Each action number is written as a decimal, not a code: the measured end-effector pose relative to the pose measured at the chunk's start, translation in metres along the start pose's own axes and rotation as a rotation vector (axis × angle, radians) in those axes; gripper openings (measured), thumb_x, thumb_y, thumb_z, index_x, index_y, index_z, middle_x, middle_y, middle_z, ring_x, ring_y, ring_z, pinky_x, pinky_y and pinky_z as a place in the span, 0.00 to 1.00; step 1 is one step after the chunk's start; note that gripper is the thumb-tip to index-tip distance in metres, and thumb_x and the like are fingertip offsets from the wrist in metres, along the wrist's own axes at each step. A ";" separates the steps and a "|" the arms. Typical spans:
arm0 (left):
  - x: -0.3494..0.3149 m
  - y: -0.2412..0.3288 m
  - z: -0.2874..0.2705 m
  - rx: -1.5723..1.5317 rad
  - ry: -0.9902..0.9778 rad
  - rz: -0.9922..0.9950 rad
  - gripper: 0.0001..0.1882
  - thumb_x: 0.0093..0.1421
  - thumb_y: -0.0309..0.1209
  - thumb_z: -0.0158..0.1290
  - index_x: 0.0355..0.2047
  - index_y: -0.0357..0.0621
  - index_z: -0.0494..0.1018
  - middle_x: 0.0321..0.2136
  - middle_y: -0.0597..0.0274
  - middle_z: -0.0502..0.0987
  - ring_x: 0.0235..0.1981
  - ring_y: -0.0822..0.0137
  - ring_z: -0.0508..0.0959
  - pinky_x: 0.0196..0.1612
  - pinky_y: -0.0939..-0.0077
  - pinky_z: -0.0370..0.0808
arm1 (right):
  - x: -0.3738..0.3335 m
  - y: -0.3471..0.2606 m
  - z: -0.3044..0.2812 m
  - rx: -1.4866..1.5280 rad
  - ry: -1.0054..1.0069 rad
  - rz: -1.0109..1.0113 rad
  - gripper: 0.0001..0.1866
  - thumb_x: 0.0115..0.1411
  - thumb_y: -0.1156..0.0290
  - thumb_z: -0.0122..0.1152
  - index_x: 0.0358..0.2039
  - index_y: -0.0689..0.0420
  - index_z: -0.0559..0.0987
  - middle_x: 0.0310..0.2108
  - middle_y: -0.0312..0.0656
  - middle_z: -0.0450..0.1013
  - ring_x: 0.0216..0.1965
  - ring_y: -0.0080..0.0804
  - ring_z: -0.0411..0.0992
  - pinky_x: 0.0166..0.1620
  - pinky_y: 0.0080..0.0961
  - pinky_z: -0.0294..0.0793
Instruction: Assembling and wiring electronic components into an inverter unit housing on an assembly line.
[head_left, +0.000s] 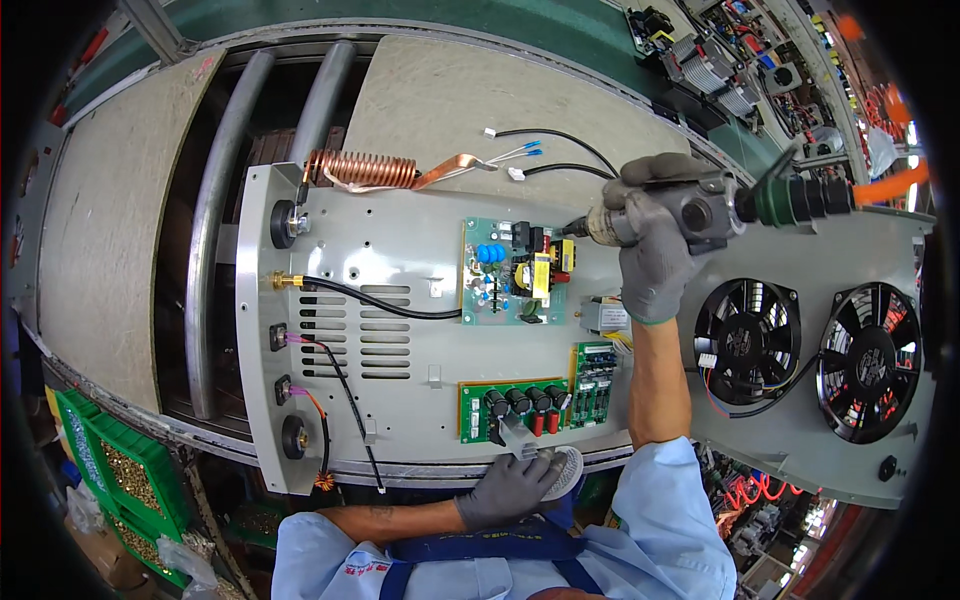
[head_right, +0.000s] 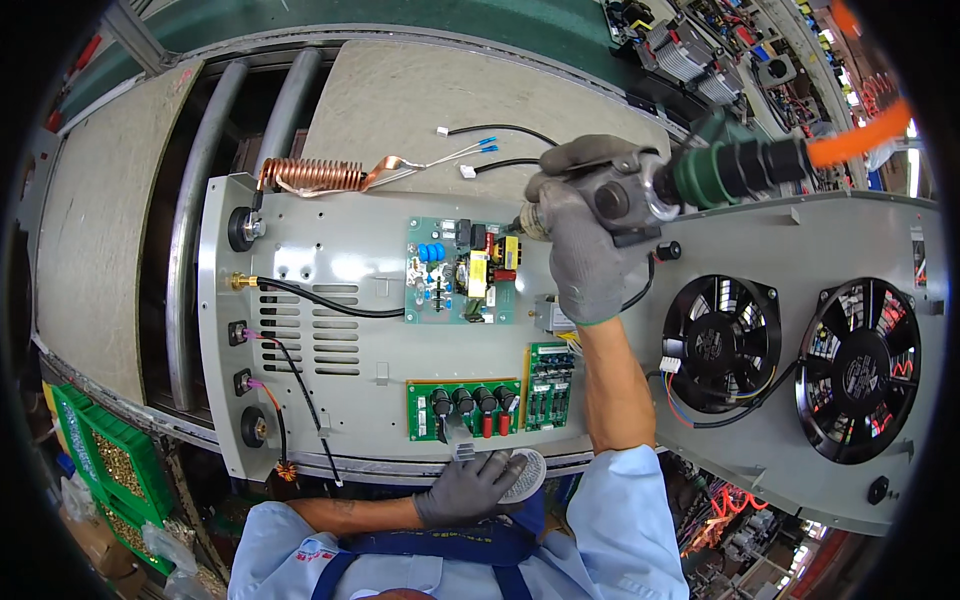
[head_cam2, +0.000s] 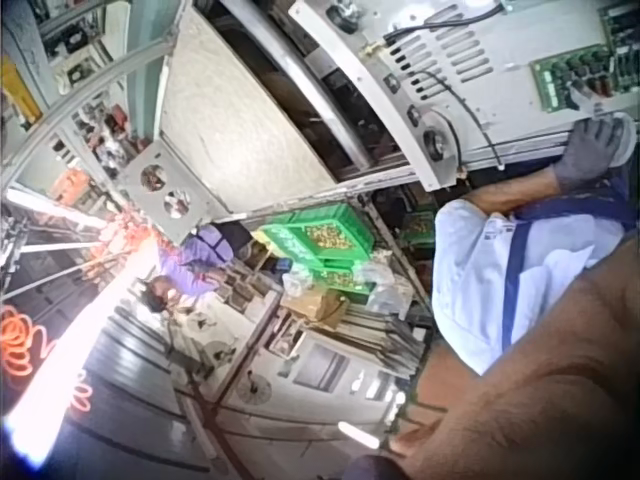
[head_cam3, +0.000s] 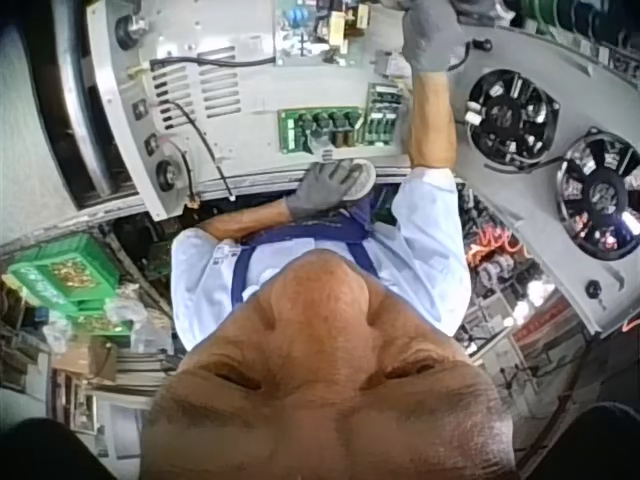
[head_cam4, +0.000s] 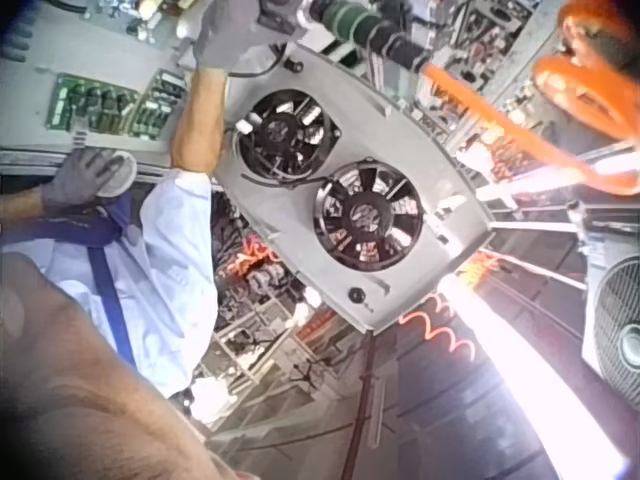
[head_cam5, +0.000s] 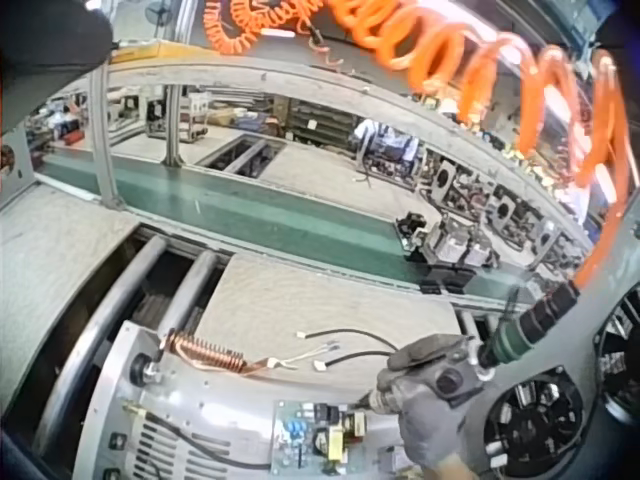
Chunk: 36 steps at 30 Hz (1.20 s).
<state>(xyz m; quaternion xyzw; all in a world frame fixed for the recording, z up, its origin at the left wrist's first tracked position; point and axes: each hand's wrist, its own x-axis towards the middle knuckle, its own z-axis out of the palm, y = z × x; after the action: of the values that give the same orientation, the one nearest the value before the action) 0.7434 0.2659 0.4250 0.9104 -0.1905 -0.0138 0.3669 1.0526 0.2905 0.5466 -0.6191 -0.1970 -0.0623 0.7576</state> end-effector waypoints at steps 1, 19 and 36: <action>-0.001 0.000 -0.001 0.005 0.014 0.002 0.41 0.58 0.58 0.56 0.63 0.42 0.66 0.51 0.52 0.71 0.49 0.57 0.73 0.36 0.63 0.75 | 0.001 0.002 0.000 0.032 0.000 0.009 0.19 0.49 0.87 0.61 0.43 0.63 0.76 0.35 0.48 0.78 0.30 0.30 0.79 0.32 0.27 0.81; 0.008 0.007 -0.005 0.075 0.123 -0.030 0.40 0.50 0.62 0.63 0.54 0.45 0.75 0.50 0.49 0.72 0.50 0.52 0.73 0.46 0.55 0.74 | 0.206 0.037 0.021 -0.195 0.243 -0.119 0.06 0.47 0.77 0.65 0.26 0.60 0.76 0.22 0.40 0.76 0.21 0.28 0.76 0.26 0.28 0.76; -0.002 0.004 0.014 0.100 0.139 -0.015 0.45 0.50 0.69 0.57 0.56 0.46 0.76 0.51 0.52 0.74 0.48 0.55 0.75 0.46 0.59 0.75 | 0.317 0.063 0.145 -0.485 0.054 -0.119 0.20 0.49 0.58 0.64 0.38 0.59 0.82 0.36 0.55 0.80 0.40 0.49 0.80 0.45 0.40 0.77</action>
<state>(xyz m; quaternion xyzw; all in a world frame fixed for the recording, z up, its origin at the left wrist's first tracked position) 0.7381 0.2550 0.4174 0.9278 -0.1580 0.0562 0.3333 1.3317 0.4915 0.6300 -0.7684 -0.1921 -0.1689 0.5867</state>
